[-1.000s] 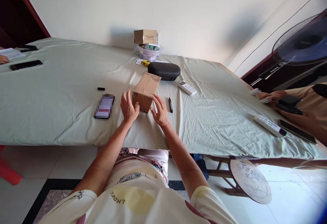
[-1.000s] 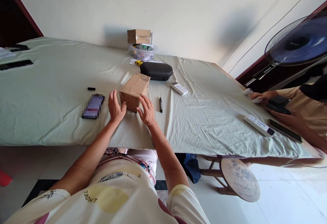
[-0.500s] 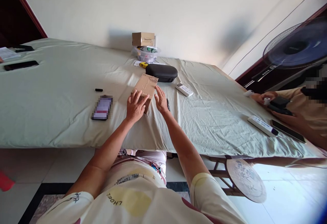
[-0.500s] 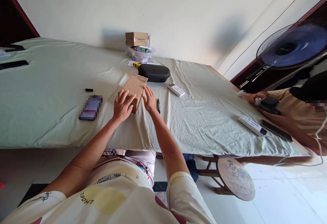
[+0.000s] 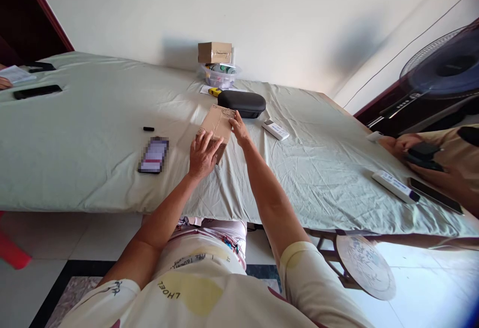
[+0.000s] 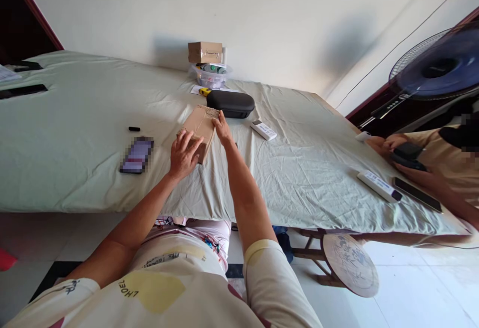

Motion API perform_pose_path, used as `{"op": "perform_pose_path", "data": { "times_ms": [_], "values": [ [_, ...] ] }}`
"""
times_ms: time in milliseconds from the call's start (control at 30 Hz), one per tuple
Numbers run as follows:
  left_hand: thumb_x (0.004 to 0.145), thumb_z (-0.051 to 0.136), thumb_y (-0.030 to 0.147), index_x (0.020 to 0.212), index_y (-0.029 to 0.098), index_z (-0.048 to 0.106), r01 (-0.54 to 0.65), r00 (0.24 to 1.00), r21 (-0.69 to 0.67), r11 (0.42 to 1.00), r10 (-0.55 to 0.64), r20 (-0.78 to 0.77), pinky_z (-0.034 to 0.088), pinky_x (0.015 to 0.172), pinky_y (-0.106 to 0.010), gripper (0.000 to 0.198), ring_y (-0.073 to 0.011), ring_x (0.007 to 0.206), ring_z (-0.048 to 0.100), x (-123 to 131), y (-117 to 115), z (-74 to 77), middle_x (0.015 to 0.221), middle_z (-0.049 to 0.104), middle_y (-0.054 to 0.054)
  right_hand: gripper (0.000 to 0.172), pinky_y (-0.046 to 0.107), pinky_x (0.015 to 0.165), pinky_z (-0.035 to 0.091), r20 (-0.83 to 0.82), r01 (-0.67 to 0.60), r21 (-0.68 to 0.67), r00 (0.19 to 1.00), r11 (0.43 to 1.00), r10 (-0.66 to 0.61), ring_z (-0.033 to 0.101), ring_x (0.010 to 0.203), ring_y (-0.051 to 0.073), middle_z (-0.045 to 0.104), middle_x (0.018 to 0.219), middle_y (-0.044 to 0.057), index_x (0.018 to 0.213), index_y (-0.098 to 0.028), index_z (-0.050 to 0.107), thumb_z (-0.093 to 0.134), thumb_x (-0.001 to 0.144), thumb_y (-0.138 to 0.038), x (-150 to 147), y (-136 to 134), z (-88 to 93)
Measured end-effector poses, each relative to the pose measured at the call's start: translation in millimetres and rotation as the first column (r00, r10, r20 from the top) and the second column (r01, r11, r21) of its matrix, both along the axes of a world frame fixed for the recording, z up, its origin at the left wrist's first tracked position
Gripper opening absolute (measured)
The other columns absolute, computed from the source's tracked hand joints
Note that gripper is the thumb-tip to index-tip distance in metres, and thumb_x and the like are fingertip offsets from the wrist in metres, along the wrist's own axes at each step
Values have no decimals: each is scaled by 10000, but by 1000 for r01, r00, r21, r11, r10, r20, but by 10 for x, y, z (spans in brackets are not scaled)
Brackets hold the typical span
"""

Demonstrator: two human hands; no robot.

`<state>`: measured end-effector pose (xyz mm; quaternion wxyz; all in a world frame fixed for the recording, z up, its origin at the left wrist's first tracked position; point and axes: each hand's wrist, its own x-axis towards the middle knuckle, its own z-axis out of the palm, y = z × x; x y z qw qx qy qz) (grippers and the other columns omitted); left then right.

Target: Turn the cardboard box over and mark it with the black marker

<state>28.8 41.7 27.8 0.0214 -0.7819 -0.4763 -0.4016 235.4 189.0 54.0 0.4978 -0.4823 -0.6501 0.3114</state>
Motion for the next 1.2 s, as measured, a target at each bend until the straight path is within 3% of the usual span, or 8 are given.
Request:
{"op": "perform_pose_path", "data": {
  "times_ms": [233, 400, 567, 700, 867, 1000, 1100, 1200],
  "values": [
    [1011, 564, 243, 1496, 315, 630, 30, 993, 121, 992, -44, 113, 328, 1295, -597, 495, -363, 1597, 400, 24, -49, -229, 1648, 522, -112, 915, 537, 1328, 334, -142, 7, 91, 990, 996, 6, 429, 1584, 300, 498, 1681, 116, 1678, -231, 344, 622, 926, -673, -101, -94, 136],
    [1012, 521, 228, 1353, 279, 723, 48, 971, 182, 982, -89, 223, 382, 1268, -556, 400, -318, 1478, 518, 3, -32, -360, 1498, 618, -117, 838, 555, 1276, 417, -166, -38, 249, 983, 968, 81, 534, 1498, 281, 500, 1665, 88, 1673, -339, 342, 610, 954, -675, -74, -155, 178],
    [966, 556, 204, 1198, 231, 771, 45, 964, 199, 979, -94, 247, 494, 1147, -496, 317, -288, 1235, 626, -28, -21, -438, 1254, 688, -133, 703, 539, 1267, 438, -132, -20, 378, 988, 926, 76, 556, 1463, 254, 582, 1576, 60, 1610, -367, 457, 576, 990, -679, -134, -268, 319],
    [950, 571, 193, 1123, 221, 771, 88, 962, 160, 983, -125, 243, 516, 1122, -486, 266, -288, 1212, 615, -37, 33, -462, 1238, 671, -131, 599, 501, 1239, 474, -88, 4, 412, 995, 911, 36, 566, 1436, 262, 650, 1482, 74, 1461, -310, 620, 555, 1001, -688, -193, -390, 384],
    [926, 588, 164, 1105, 221, 737, 137, 950, 65, 988, -149, 273, 540, 1123, -487, 240, -286, 1233, 627, -44, 124, -568, 1235, 691, -122, 543, 507, 1265, 447, -130, 86, 439, 991, 894, -31, 599, 1401, 263, 672, 1425, 82, 1338, -279, 681, 542, 1005, -684, -163, -599, 200],
    [913, 602, 149, 1129, 214, 704, 195, 905, -50, 980, -160, 395, 636, 955, -406, 248, -253, 1129, 686, -25, 178, -666, 1163, 731, -105, 574, 520, 1296, 402, -130, 125, 439, 989, 890, -75, 547, 1464, 267, 623, 1516, 91, 1397, -283, 659, 529, 1010, -686, -124, -686, -34],
    [887, 625, 116, 1151, 211, 693, 195, 882, -124, 973, -118, 457, 654, 874, -361, 289, -243, 1096, 711, -20, 196, -686, 1153, 739, -103, 647, 500, 1265, 441, -132, 116, 367, 989, 923, -71, 557, 1452, 260, 605, 1561, 97, 1531, -283, 564, 516, 1017, -673, -110, -698, -233],
    [869, 644, 105, 1175, 215, 688, 148, 877, -161, 976, -54, 478, 657, 861, -355, 328, -244, 1094, 719, -31, 203, -683, 1167, 735, -104, 675, 445, 1151, 542, -123, 89, 238, 991, 967, -61, 670, 1301, 240, 672, 1478, 110, 1587, -267, 509, 515, 1017, -627, -105, -730, -469]
  ]
}}
